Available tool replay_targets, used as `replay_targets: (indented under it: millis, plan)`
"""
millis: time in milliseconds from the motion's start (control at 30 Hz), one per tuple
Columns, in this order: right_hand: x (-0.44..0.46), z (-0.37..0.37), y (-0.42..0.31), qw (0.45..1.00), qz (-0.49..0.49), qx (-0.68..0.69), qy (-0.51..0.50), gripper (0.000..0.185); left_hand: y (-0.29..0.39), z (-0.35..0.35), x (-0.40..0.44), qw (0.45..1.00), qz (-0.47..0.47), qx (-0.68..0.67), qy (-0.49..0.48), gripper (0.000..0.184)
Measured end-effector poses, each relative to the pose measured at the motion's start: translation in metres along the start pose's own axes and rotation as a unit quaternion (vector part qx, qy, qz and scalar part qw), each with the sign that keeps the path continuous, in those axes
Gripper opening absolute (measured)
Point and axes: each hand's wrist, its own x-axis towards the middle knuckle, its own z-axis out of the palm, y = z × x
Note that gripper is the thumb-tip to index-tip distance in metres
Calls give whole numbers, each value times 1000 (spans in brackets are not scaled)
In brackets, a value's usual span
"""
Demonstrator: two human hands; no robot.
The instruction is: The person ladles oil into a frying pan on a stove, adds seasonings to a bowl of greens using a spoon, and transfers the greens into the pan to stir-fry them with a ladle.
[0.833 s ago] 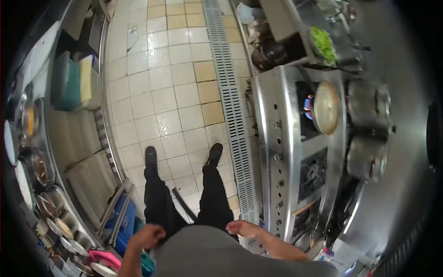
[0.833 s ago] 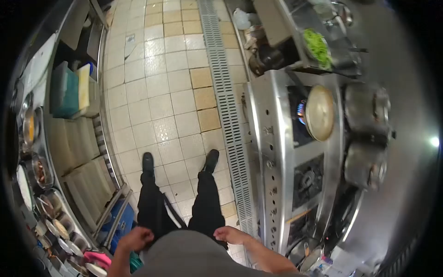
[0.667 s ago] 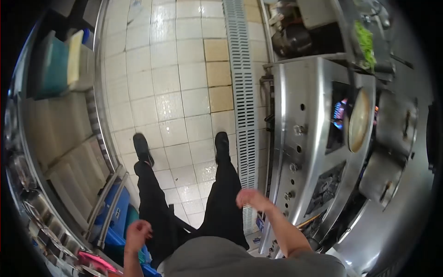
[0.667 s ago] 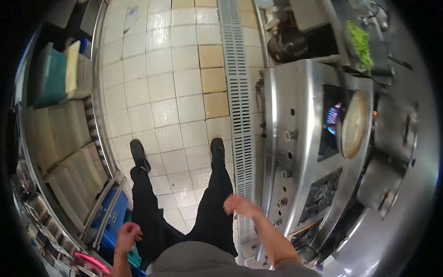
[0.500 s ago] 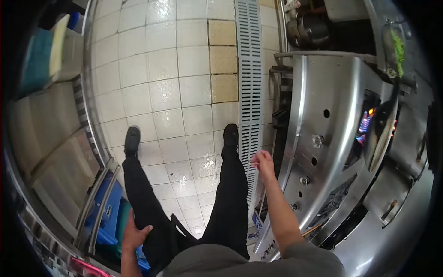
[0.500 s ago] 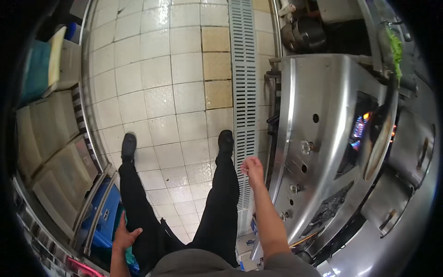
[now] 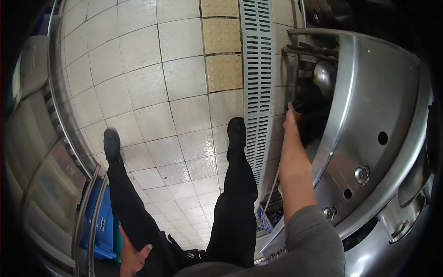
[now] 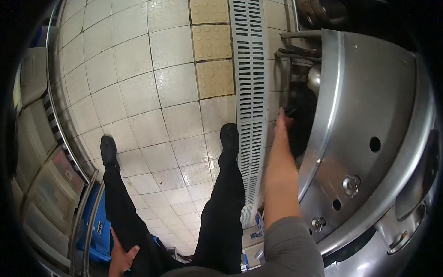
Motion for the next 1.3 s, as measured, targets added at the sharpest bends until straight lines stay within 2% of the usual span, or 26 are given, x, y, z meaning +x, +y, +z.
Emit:
replay_targets:
  millis: [67,100,167,200,267,300,333,400,433,500,633,700,733,800,833,867,900,967,1033,1067,1100,1133,1200,1233,1267,1300]
  plan:
    - [-22,0,-29,997,-72,13,0,54,18,3,1,1000,17,3,-23,122]
    - [-14,3,-33,997,-72,15,0,54,29,0,3,1000,19,4,-22,122]
    - [11,-6,-44,997,36,2,-68,67,49,-5,6,997,-9,70,-28,112]
    - [31,-8,-42,997,37,5,-69,67,55,-4,7,997,-8,72,-26,112]
    - [68,-10,-30,989,94,59,-102,67,59,-3,8,1000,-6,6,-22,108]
    - [69,-9,-42,988,134,-29,-72,63,58,-3,11,1000,-4,8,-19,108]
    - [69,-11,-50,988,135,-26,-72,63,56,-3,12,1000,-3,4,-25,109]
    - [62,-16,-71,981,101,-108,-124,58,52,-5,14,1000,2,3,-28,109]
    - [56,-15,-80,981,102,-104,-125,58,50,-6,15,999,0,-1,-34,110]
    - [44,-7,-92,986,102,-108,-80,44,48,-6,15,999,0,-4,-36,111]
    - [57,-2,-90,983,113,-95,-108,30,59,-10,16,999,5,-33,-43,111]
    - [69,-3,-87,958,177,187,-127,18,59,-11,19,998,0,-51,-49,111]
    - [74,-3,-88,957,177,193,-126,18,50,-9,19,997,21,-55,-46,110]
    - [77,5,-92,983,106,144,-50,13,38,-10,18,997,45,-59,-37,110]
    - [73,11,-89,982,104,150,-51,13,33,-12,16,998,42,-24,-38,111]
    - [67,25,-78,989,28,134,50,16,31,-14,14,999,39,11,-37,111]
    - [53,34,-70,981,-47,115,151,20,33,-17,12,998,43,13,-32,111]
    - [-60,6,-104,982,10,-89,169,43,40,-22,5,998,14,5,-66,112]
    - [-62,18,-40,969,-55,-88,224,49,35,-28,-6,997,-3,47,-57,113]
    - [-103,0,-42,980,-30,-92,175,49,32,-31,-9,995,-25,89,-48,114]
    - [-164,-21,-54,987,-6,-93,127,50,-13,-25,-5,987,144,70,23,101]
    - [-212,-41,-64,991,-46,-67,102,49,-35,-28,3,984,162,71,30,101]
    - [-250,-44,-33,984,-89,-85,125,44,-62,-45,10,981,185,12,-59,84]
    - [-262,-43,-10,985,-109,-95,93,46,-74,-52,14,977,205,16,-51,84]
    - [-293,-53,-14,974,-101,-191,65,42,-81,-61,16,977,209,37,-19,71]
    - [-324,-58,-12,973,-110,-203,27,39,-85,-71,22,974,217,59,12,60]
